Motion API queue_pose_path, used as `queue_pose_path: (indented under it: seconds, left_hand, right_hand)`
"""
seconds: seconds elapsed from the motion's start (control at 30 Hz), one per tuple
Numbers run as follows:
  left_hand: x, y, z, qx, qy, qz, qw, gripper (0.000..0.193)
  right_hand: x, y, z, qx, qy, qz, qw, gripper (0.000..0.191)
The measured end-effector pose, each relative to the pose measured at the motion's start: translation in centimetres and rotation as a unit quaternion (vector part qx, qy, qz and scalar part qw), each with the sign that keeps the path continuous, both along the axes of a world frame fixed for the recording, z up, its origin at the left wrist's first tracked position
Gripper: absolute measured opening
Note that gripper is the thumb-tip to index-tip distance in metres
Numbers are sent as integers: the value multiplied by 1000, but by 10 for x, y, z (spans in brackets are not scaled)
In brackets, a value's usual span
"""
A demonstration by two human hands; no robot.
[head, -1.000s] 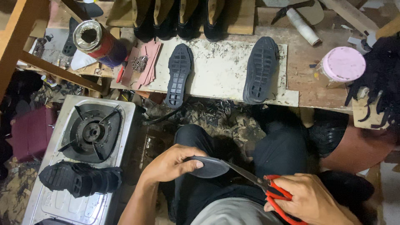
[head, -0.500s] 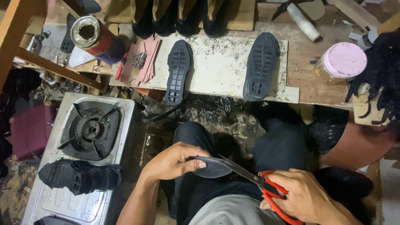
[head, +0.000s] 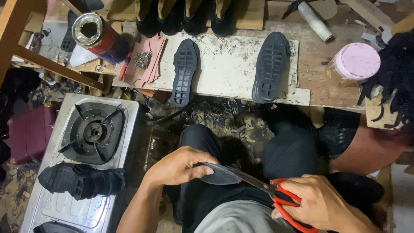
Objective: The person sits on the floor of a shoe workshop and uses red-handled scissors to trim excess rubber from the edges of black shoe soles, working one sole at a time. Trimmed soles are placed on the workbench and later gathered into a stack.
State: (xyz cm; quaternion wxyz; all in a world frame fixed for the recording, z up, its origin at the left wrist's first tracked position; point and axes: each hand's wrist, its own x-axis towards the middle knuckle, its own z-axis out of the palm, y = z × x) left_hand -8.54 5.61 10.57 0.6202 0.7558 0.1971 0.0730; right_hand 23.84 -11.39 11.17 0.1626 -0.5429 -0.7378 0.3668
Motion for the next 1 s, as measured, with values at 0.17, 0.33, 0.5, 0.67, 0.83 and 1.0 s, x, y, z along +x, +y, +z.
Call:
queue_pose_path:
  seconds: [0.17, 0.33, 0.5, 0.67, 0.83, 1.0]
  left_hand:
    - [2, 0, 3, 11, -2, -19, 1000, 22]
    - [2, 0, 5, 23, 8, -32, 999, 23]
    - [1, 0, 4, 79, -11, -57, 995, 25]
    - [5, -1, 7, 65, 1, -70, 995, 25]
    - [8, -3, 10, 77, 24, -76, 994, 25]
    - [8, -2, 7, 63, 42, -69, 995, 24]
  right_hand:
    - [-1, -1, 1, -82, -82, 0, 993, 50]
    - [4, -3, -2, -49, -65, 11, 997, 47]
    - [8, -5, -4, -82, -64, 19, 994, 46]
    - [3, -4, -2, -31, -48, 23, 998, 50]
    - [3, -2, -2, 3, -12, 34, 999, 46]
    - [6, -1, -4, -64, -85, 23, 994, 46]
